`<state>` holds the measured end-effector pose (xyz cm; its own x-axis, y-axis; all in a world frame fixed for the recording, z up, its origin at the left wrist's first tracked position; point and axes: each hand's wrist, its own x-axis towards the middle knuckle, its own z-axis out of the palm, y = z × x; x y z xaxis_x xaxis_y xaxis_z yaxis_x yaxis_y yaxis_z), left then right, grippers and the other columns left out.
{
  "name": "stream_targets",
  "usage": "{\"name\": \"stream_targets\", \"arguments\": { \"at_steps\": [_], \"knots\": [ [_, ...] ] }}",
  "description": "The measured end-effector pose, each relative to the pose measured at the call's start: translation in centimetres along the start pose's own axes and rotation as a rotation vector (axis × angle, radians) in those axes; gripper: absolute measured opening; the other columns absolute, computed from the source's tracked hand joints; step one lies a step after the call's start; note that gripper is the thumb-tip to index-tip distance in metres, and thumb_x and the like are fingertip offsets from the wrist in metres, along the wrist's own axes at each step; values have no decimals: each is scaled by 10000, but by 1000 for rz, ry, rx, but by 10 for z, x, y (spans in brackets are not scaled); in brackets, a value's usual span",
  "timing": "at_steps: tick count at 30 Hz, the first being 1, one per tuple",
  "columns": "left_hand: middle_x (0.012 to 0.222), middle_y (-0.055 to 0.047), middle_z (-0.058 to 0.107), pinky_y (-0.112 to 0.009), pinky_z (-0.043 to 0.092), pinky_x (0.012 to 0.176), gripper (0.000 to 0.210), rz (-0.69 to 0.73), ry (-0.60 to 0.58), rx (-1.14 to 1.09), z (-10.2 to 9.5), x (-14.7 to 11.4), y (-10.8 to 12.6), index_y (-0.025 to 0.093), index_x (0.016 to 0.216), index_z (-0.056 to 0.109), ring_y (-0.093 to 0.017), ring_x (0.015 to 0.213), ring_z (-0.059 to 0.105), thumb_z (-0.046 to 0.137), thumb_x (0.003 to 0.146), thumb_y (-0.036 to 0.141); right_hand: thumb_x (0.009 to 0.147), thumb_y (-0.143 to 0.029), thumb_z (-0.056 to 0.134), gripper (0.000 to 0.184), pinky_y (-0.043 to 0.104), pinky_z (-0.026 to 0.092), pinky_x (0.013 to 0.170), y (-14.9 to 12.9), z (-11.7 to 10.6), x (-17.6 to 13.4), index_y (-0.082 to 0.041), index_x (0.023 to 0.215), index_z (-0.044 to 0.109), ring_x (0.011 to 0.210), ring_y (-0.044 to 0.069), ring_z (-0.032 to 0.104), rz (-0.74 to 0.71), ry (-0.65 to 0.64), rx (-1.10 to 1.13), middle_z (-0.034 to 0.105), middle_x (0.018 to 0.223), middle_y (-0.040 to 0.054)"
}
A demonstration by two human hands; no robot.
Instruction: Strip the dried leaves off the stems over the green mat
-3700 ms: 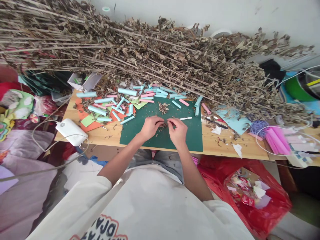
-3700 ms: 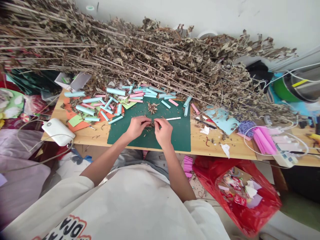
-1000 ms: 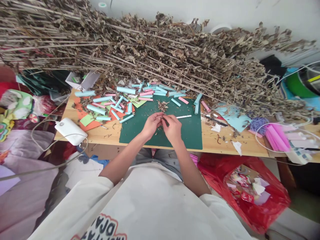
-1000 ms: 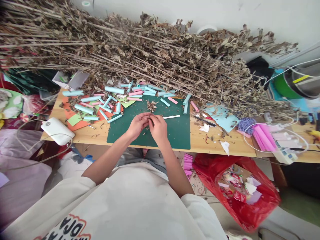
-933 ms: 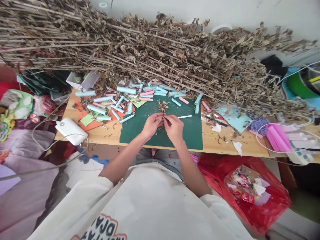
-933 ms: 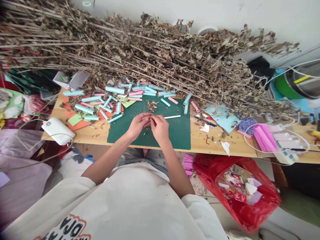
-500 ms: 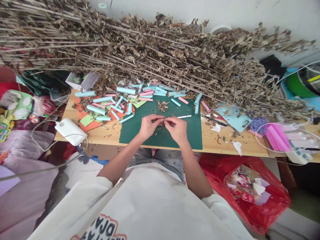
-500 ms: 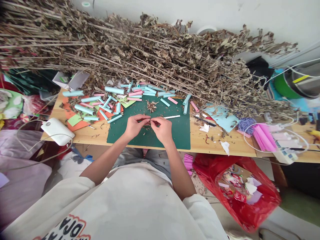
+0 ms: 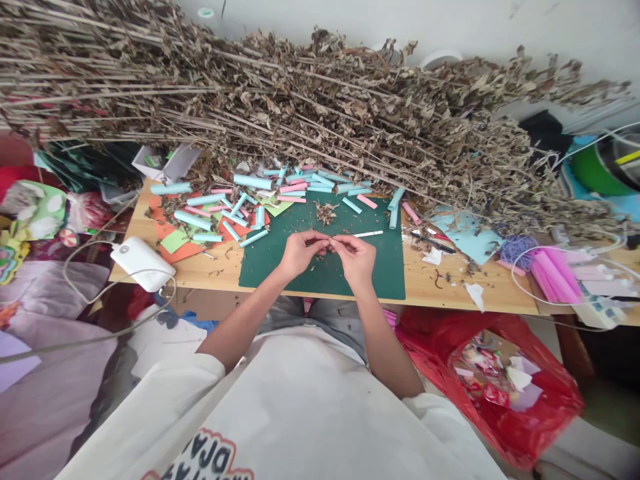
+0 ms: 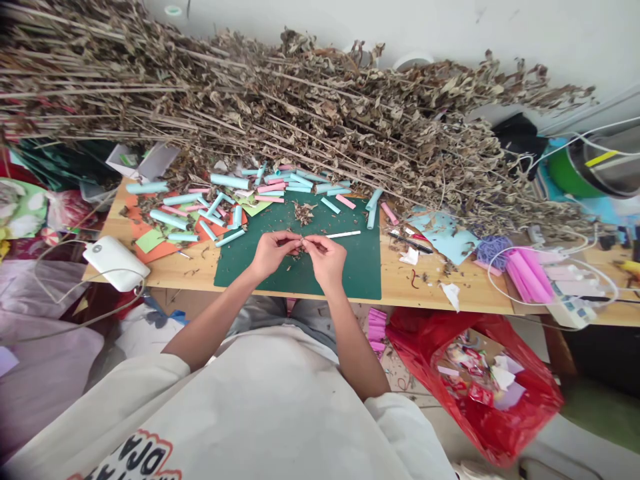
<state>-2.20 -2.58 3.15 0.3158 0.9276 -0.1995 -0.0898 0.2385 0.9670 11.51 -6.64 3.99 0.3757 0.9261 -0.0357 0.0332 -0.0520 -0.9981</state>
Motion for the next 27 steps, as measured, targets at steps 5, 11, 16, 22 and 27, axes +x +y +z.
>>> {"name": "stream_targets", "arguments": {
  "at_steps": [5,11,16,22,27],
  "knots": [
    [693,-26,689,-262,567,633,302,26,36,30,0,0,-1,124,822,707,-129,615,645,747,717,404,761,-335,710,202,337,598,769,2,-4,-3,-199,901,759,785,189,708,-108,-91,-68,751,907,54],
    [705,-42,706,-321,594,694,351,-49,-25,-13,-1,0,-5,116,826,721,-152,633,670,744,715,448,878,-290,581,192,372,575,845,5,-8,-4,-233,918,760,856,197,697,-411,-102,-480,748,940,67],
    [768,-58,731,-342,597,730,313,4,-13,82,-2,-3,-3,124,858,725,-191,710,703,702,765,421,904,-267,530,214,363,570,822,9,-7,-3,-226,897,739,857,199,691,-495,-90,-573,739,916,79],
    [781,-40,716,-277,539,711,179,256,-40,572,2,-6,4,163,891,703,-166,702,674,578,881,291,886,-219,529,164,318,554,716,9,-4,-7,-195,882,691,697,169,656,-524,-6,-553,718,832,66],
    [893,-83,676,-284,502,745,212,437,-25,867,9,-5,-7,149,982,626,-174,800,639,430,962,226,885,-222,481,182,349,542,745,12,-4,-8,-191,901,659,753,200,652,-493,32,-613,705,846,88]
  ]
}}
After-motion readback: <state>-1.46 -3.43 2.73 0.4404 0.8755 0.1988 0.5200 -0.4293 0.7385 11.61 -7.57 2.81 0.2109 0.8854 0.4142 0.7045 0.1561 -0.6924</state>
